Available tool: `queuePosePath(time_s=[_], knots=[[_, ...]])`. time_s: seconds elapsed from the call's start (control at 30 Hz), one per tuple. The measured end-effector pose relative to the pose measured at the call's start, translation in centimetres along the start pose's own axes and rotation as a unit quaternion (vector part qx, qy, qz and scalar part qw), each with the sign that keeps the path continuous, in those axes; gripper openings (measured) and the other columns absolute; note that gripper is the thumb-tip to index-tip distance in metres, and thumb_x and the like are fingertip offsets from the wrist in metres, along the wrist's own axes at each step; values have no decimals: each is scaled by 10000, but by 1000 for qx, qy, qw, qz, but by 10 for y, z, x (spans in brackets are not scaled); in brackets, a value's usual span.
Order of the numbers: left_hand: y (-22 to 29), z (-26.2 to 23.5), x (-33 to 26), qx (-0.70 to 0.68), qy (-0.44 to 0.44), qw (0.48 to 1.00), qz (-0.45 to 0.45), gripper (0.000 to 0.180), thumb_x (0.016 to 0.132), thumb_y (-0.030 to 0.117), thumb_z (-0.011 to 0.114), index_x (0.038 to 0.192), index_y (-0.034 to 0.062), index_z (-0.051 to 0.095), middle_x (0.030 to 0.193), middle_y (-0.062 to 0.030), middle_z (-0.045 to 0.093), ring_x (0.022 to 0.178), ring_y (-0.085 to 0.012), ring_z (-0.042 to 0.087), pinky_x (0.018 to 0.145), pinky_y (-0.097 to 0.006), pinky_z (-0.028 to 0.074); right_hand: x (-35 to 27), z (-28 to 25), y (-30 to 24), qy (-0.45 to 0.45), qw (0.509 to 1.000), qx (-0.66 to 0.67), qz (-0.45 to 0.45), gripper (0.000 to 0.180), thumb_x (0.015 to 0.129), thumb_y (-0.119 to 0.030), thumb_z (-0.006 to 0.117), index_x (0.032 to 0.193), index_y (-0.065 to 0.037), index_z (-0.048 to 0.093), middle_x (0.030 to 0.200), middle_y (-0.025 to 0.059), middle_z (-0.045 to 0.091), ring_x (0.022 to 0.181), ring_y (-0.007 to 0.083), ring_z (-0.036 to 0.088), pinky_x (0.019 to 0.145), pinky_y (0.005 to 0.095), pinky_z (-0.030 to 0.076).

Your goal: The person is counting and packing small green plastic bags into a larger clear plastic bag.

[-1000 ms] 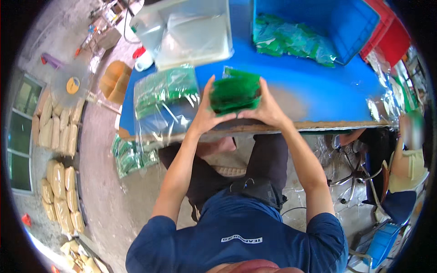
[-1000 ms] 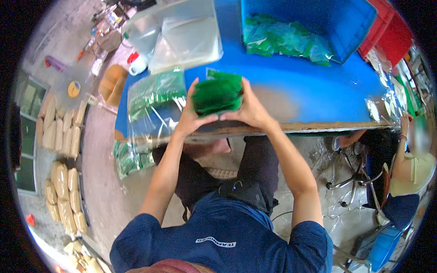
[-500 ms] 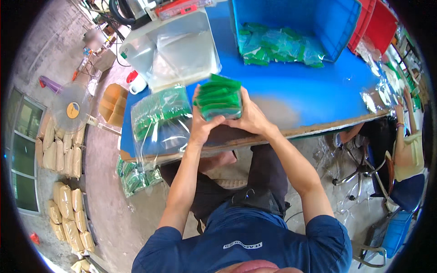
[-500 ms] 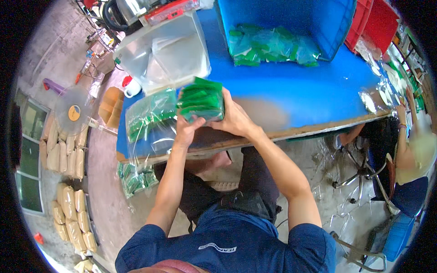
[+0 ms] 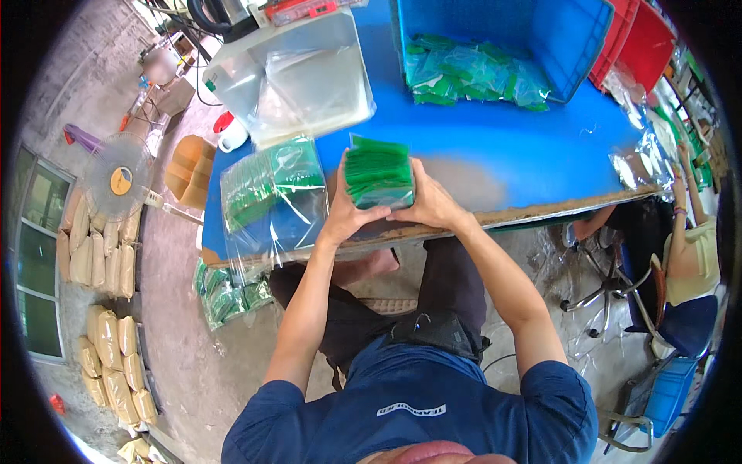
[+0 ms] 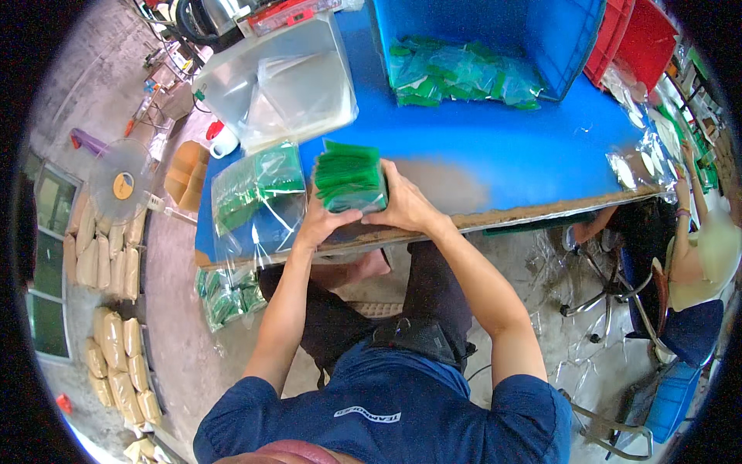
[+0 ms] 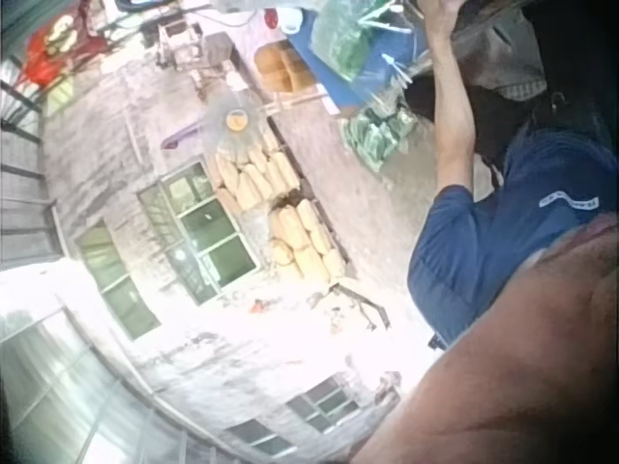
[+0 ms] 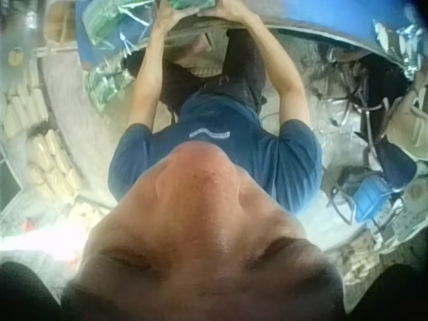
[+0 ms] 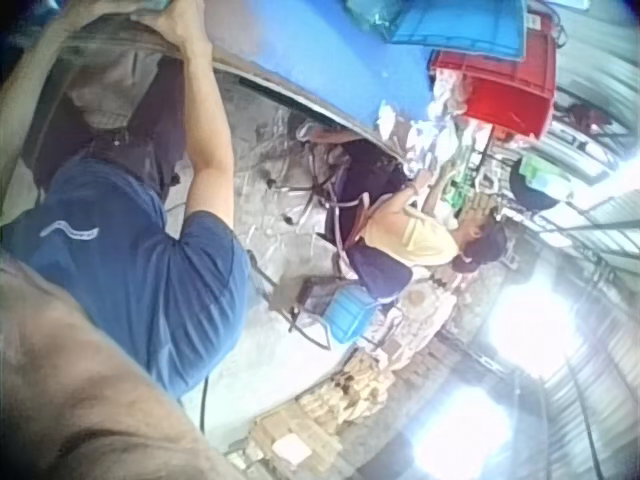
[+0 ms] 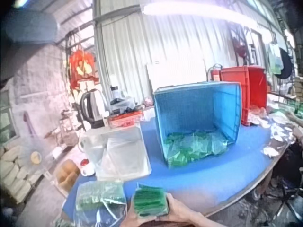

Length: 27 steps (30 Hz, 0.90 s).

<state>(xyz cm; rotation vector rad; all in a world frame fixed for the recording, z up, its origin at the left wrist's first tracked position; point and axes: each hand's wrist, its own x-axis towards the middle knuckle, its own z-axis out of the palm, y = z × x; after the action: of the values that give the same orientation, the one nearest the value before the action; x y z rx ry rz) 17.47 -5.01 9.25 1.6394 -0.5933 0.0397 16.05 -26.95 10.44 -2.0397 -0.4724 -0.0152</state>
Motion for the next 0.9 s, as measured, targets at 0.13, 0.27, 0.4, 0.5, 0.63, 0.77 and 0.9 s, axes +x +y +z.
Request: queuePosePath(time_s=[0.13,0.27,0.4,0.5,0.63,0.77,0.9], knots=[[10,0,3,29,-31,999,-29,944,678,71,898,1461,18,374,1301,-90,581,1220,-195,544,1060,-363,423,-3,-1,3,-7,1000,-9,-20,1084,649,-299,889,1467,-26,233,1299,305,542,1225,478,520,1028,493,440],[9,1,1,19,-65,997,-35,722,695,69,883,1326,26,534,1212,-61,637,1165,-187,581,1023,-359,447,0,2,6,8,998,-41,-50,1007,651,-299,888,1410,-20,287,1220,296,592,1168,486,556,973,489,474],[22,-3,-14,48,-45,996,-60,708,670,153,896,1286,37,568,1190,-53,648,1118,-198,610,985,-359,475,-17,3,-24,9,999,-36,-22,797,687,-294,875,1255,-26,384,1045,242,654,998,475,630,843,482,518],[25,2,-40,-122,19,986,-109,811,614,198,918,1314,35,540,1177,-61,648,1087,-215,624,969,-371,494,-28,-7,-38,-20,997,67,-14,546,814,-336,781,1133,-16,475,957,177,674,899,361,678,772,431,539],[5,5,-63,-392,85,901,-163,958,566,148,914,1396,33,450,1180,-84,634,1075,-242,632,951,-385,521,-34,-5,-31,-112,839,457,273,996,873,-868,211,1258,-16,556,1088,175,664,989,268,671,822,381,574],[-17,-1,-80,-369,46,911,-176,1033,565,163,931,1449,45,411,1313,-108,583,1163,-240,600,974,-398,511,-58,47,-51,-327,613,657,292,1197,736,-971,236,1452,-35,443,1362,258,553,1230,371,578,1012,495,491],[9,-3,-77,-310,-118,943,-35,744,903,288,713,1518,62,360,1500,-109,458,1331,-241,484,1114,-421,399,-91,92,-39,-197,499,797,278,907,799,-786,521,1430,-134,500,1332,173,595,1199,337,591,1032,499,474]])
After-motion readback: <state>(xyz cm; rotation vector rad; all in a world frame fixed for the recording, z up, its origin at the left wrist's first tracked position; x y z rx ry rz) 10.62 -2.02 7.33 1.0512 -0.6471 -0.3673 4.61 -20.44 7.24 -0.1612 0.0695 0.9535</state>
